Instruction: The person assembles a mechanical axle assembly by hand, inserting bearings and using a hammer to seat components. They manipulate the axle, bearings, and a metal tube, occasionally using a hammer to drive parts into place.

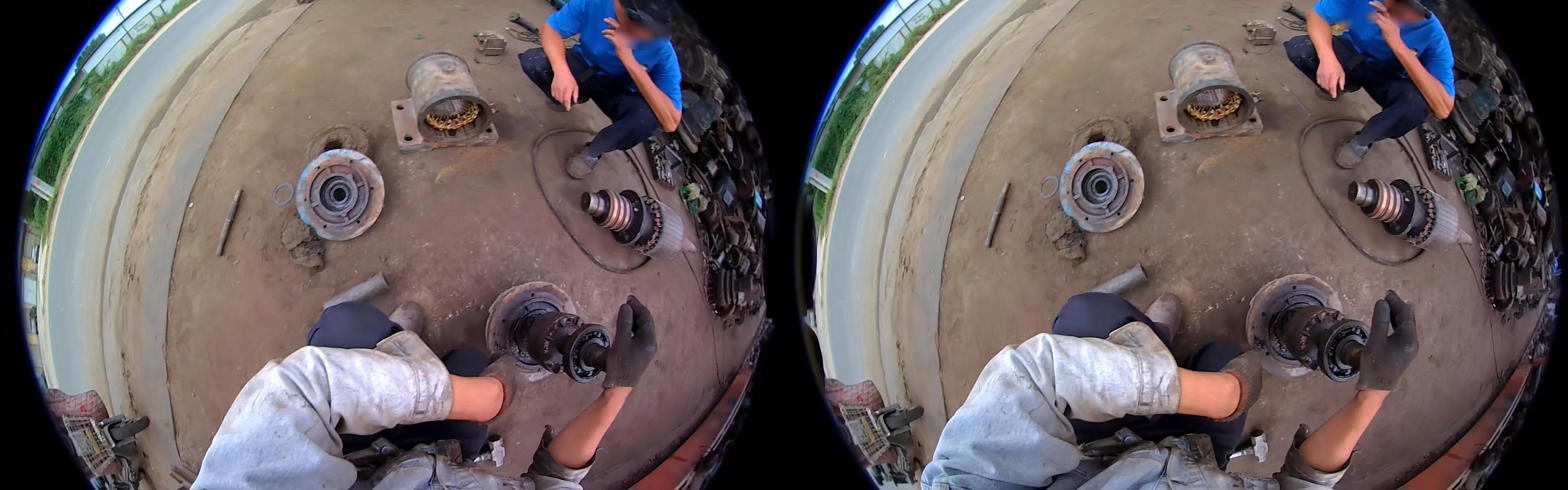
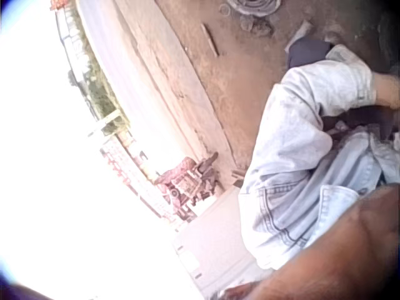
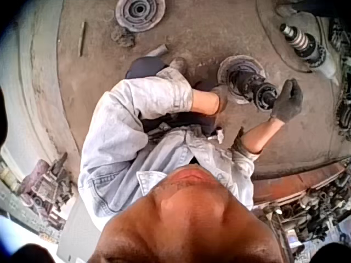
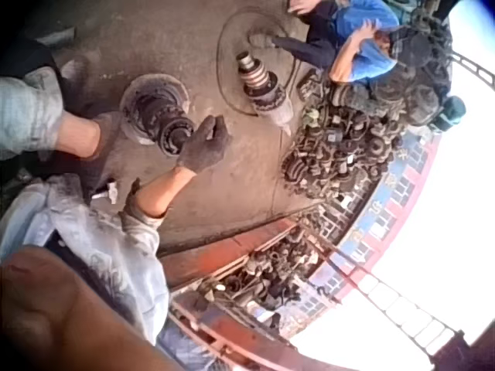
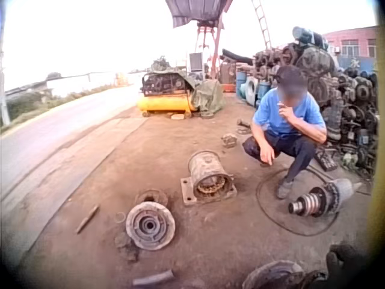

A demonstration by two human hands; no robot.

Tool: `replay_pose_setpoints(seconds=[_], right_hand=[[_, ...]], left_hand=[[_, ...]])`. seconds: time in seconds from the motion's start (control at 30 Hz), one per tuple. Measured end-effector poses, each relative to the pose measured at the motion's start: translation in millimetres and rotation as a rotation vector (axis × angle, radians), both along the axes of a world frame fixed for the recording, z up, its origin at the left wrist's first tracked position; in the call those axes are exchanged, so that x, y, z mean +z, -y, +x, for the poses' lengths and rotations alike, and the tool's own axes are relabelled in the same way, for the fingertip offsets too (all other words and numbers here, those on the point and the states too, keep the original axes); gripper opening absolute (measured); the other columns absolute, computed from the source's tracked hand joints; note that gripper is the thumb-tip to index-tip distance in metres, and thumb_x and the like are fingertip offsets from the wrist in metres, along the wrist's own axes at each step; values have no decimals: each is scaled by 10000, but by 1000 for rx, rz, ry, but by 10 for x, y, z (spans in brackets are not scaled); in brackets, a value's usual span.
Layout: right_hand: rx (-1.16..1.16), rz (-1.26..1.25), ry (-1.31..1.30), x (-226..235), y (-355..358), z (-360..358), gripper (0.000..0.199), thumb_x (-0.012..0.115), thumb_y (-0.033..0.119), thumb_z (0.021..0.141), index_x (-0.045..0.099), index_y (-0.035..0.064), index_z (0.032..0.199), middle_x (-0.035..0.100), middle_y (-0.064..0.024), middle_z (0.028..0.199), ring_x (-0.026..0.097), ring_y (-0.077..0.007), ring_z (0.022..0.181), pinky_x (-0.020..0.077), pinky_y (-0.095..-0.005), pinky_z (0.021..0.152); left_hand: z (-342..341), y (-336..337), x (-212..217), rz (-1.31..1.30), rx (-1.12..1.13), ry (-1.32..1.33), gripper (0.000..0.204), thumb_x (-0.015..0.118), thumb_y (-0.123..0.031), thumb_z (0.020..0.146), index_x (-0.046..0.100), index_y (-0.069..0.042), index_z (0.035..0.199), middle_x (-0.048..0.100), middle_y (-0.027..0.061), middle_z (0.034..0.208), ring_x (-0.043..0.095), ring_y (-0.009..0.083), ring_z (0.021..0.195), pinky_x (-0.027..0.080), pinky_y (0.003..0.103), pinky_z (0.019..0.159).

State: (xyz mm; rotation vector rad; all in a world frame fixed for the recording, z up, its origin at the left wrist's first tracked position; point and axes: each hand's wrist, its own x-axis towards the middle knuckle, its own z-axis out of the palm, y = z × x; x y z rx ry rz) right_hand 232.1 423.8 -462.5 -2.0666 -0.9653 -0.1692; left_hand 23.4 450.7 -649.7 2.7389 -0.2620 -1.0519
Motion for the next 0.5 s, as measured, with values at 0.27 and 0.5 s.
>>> replay_pose_setpoints(seconds=[0.27,0.5], right_hand=[[-9,-74,-49,-155,-33,-102,271,717,172,949,751,-20,1137,770,-173,1127,731,-276,1068,538,-385,976],[-38,-47,-18,-211,-102,92,269,725,193,952,760,-4,1133,776,-168,1090,739,-254,1031,553,-370,914]], left_hand=[[68,261,-671,153,-70,-40,552,838,-522,729,789,-298,1232,710,-58,1337,596,175,1311,399,429,1148],[50,-291,902,8,-49,49,541,848,-416,748,790,-153,1217,705,62,1351,607,310,1305,437,468,1089]])
